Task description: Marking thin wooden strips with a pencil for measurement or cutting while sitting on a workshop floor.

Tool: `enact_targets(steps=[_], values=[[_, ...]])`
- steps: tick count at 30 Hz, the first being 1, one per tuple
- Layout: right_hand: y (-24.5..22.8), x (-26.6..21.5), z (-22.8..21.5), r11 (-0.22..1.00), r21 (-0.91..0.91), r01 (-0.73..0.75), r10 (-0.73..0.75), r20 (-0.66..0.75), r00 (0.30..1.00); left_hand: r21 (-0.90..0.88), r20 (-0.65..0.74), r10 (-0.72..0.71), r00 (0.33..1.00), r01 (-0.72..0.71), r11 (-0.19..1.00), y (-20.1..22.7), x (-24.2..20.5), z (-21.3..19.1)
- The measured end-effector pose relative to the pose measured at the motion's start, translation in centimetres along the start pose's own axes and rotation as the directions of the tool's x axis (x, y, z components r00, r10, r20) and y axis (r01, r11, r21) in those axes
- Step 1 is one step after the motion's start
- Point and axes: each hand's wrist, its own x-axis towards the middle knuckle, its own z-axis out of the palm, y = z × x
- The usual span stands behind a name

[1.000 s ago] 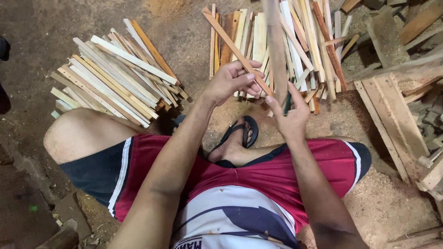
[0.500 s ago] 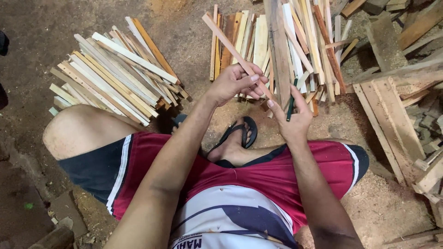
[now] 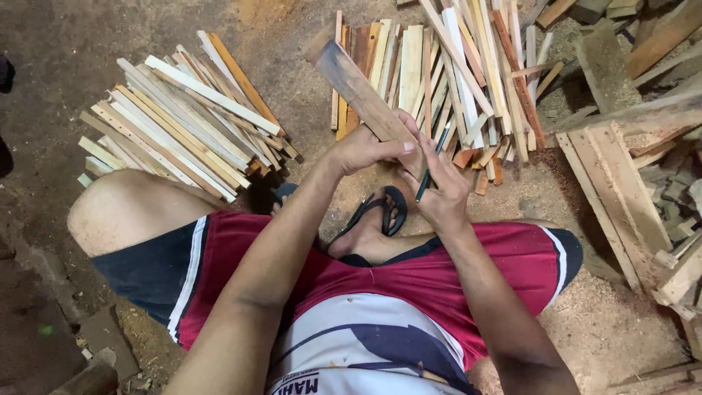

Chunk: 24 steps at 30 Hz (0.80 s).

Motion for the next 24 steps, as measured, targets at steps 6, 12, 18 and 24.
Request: enact_targets(steps=[6,12,18,24], values=[[0.9,-1.5,-0.5,0.997,-0.068,-0.033,0.031,-0.022,0.999,0.067,0.016,0.008,1.0,-0.009,0.998,3.3,-0.6,0.8],[0.2,-0.7,-0.2,0.993,-0.12,0.004,-0.014,-0.08,0.997,0.045,0.027,0.137,0.99,-0.138,0.989,1.9,-0.3,0.4],[1.3,-1.5,0.4,0.999,-0.051,0.012,-0.019,-0.136,0.99,0.048,0.031,0.139,0.99,-0.14,0.989,3.0,-1.0,0.6],[-1.2,0.8,-1.6,0.983,0.166,-0.082,0.113,-0.188,0.976,0.087,0.005,0.145,0.989,-0.145,0.986,3.0,-0.6,0.7]])
